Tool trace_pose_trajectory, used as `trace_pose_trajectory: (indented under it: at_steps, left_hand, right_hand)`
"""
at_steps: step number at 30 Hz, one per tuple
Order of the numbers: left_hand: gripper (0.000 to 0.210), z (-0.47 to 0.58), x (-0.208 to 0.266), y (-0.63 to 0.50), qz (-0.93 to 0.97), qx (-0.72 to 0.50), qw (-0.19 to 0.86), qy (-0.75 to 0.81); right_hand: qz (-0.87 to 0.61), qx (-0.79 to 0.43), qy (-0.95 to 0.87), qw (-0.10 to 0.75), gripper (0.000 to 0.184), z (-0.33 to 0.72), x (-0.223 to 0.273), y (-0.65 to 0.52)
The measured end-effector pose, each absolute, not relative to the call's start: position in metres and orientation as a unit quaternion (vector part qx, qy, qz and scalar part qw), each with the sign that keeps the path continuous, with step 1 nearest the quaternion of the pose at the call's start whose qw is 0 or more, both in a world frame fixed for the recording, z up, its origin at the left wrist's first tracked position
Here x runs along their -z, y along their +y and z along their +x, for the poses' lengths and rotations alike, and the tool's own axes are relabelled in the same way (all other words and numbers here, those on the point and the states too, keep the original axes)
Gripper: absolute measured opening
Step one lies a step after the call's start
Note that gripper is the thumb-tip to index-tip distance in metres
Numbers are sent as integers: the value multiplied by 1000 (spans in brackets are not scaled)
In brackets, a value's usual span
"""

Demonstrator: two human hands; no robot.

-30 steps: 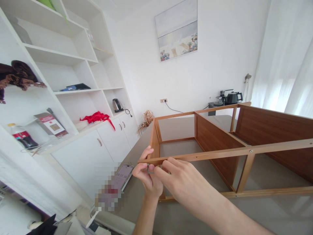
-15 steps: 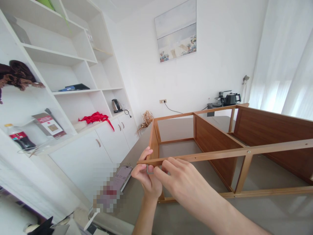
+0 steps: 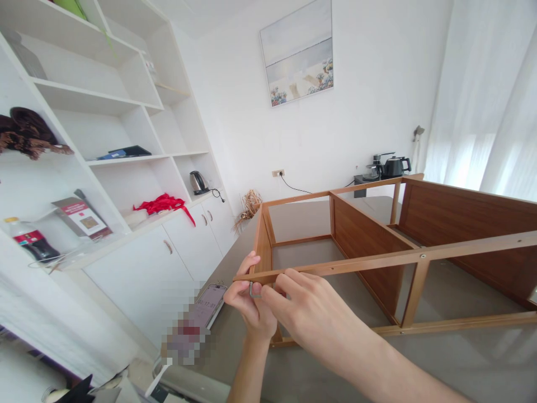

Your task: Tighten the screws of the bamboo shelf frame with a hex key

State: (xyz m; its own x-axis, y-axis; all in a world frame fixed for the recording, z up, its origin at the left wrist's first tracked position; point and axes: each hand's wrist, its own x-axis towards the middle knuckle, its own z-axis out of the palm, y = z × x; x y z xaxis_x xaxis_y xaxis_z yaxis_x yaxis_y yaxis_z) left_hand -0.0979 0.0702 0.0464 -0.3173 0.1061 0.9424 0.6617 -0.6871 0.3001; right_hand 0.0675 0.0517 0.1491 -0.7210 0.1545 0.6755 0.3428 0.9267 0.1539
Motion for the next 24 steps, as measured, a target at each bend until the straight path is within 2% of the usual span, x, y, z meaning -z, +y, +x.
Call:
trace_pose_trajectory:
  at_steps: [4, 9, 18, 24]
  left_hand:
    - [20, -96, -49, 69, -550, 732, 197, -350]
    - [26, -97, -46, 70, -548, 735, 193, -349]
    - [21, -98, -47, 70, -555, 728, 197, -350]
    - [27, -97, -47, 70, -549, 733, 194, -350]
  right_hand:
    - [-132, 133, -916, 356, 13, 68, -149, 51]
    - [-124, 133, -916, 358, 12, 67, -147, 51]
    - [-123, 128, -918, 355, 16, 68, -147, 51]
    - [-133, 129, -919, 347, 16, 68, -149, 54]
